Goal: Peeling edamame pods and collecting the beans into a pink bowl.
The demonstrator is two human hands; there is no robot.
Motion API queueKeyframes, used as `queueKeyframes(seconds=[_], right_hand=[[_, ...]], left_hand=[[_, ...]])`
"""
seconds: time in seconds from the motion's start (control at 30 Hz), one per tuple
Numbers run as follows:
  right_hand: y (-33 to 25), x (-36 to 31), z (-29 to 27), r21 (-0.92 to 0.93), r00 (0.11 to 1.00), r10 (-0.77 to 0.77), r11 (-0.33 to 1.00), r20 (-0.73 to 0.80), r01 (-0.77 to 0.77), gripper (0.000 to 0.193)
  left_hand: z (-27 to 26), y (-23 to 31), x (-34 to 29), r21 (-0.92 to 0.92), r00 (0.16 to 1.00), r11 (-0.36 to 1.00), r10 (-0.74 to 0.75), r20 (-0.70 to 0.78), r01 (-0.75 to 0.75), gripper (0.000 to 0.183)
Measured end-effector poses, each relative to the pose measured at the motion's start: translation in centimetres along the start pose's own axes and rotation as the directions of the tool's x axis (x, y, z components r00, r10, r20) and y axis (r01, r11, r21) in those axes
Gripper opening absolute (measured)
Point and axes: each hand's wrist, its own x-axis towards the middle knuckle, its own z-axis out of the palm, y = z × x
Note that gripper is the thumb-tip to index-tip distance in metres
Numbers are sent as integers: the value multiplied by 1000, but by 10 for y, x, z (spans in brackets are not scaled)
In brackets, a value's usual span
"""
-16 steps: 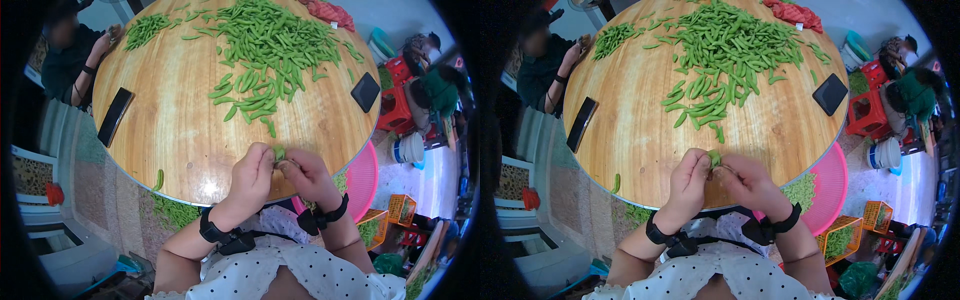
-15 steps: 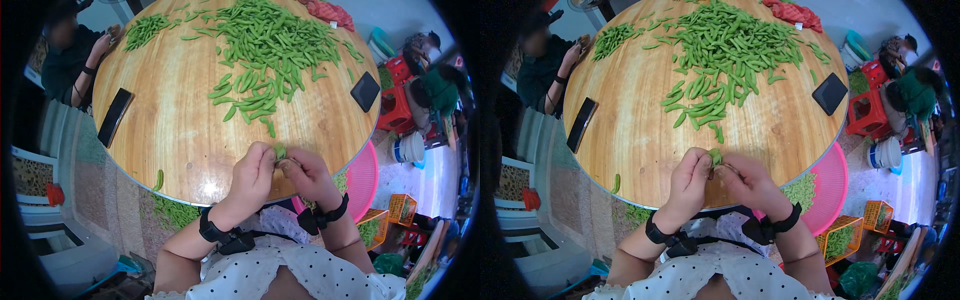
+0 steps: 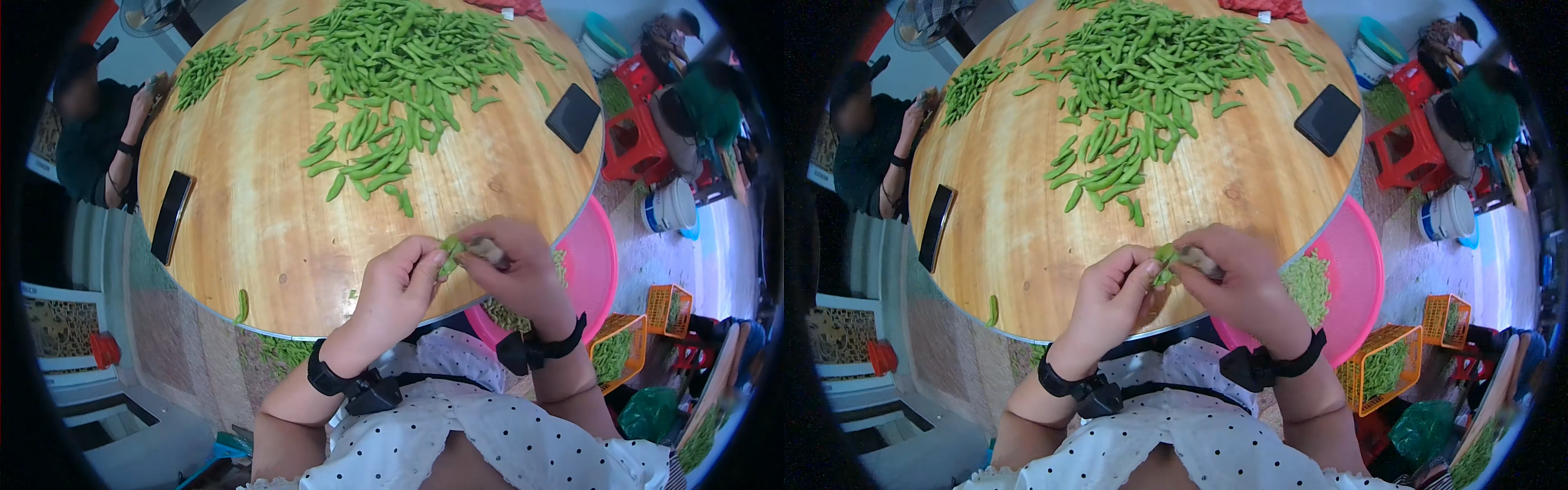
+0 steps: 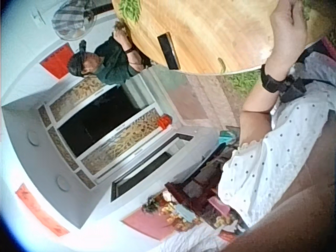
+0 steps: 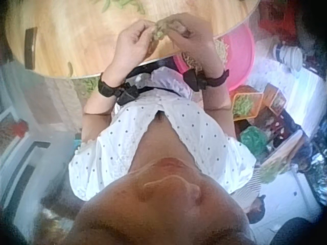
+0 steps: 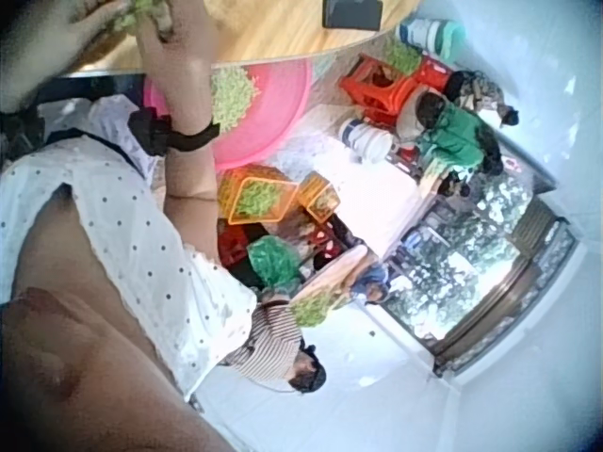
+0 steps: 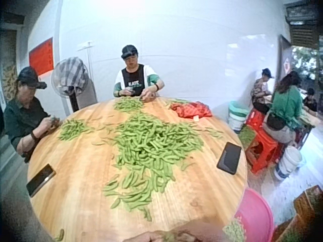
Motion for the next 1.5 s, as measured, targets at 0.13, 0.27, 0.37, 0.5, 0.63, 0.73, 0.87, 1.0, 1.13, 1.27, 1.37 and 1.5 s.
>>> queueKeyframes(seconds=[0.13, 0.27, 0.37, 0.5, 0.63, 0.73, 0.87, 1.0, 1.13, 1.27, 1.37, 1.5], right_hand=[[4, -12, -9, 60, 982, 185, 981, 36, -187, 15], [8, -31, -28, -58, 959, 284, 958, 20, -282, 13], [21, -57, -46, -103, 935, 345, 930, -82, -352, 13], [50, -97, -67, -240, 901, 270, 901, -339, -360, 16], [28, -116, -77, -209, 888, 284, 904, -362, -374, 24], [30, -121, -62, 173, 824, 492, 871, -281, -460, 23], [40, -127, -65, 353, 753, 644, 742, -138, -570, 18], [51, -127, -62, 274, 781, 600, 791, -174, -546, 14], [50, -122, -62, 198, 757, 598, 802, -265, -564, 14], [73, -137, -82, 45, 740, 651, 755, -167, -654, 6], [94, -146, -95, -196, 721, 686, 697, -97, -689, 11], [81, -120, -94, -65, 685, 684, 694, -251, -717, 10]], left_hand=[[16, -5, 6, 106, 996, 991, 81, 48, -86, 12], [46, -18, 14, 203, 974, 958, 177, 143, -204, 11], [70, -20, 18, 237, 964, 948, 163, 209, -212, 9], [94, -27, 23, 295, 946, 910, 229, 231, -292, 8], [116, -46, 26, 307, 912, 863, 343, 227, -401, 8], [131, -44, 23, 280, 912, 875, 338, 233, -395, 9], [126, -37, 15, 81, 950, 996, -4, 312, -22, 10], [129, -43, 14, 187, 935, 938, 237, 264, -291, 9], [96, -40, 8, 488, 831, 674, 476, 287, -554, 6], [-6, 26, -34, 638, 903, 648, 214, 373, -417, 15], [-64, 71, -72, 895, 924, 398, -228, 307, -199, 17], [-96, 80, -53, 936, 995, 336, 24, 100, -102, 17]])
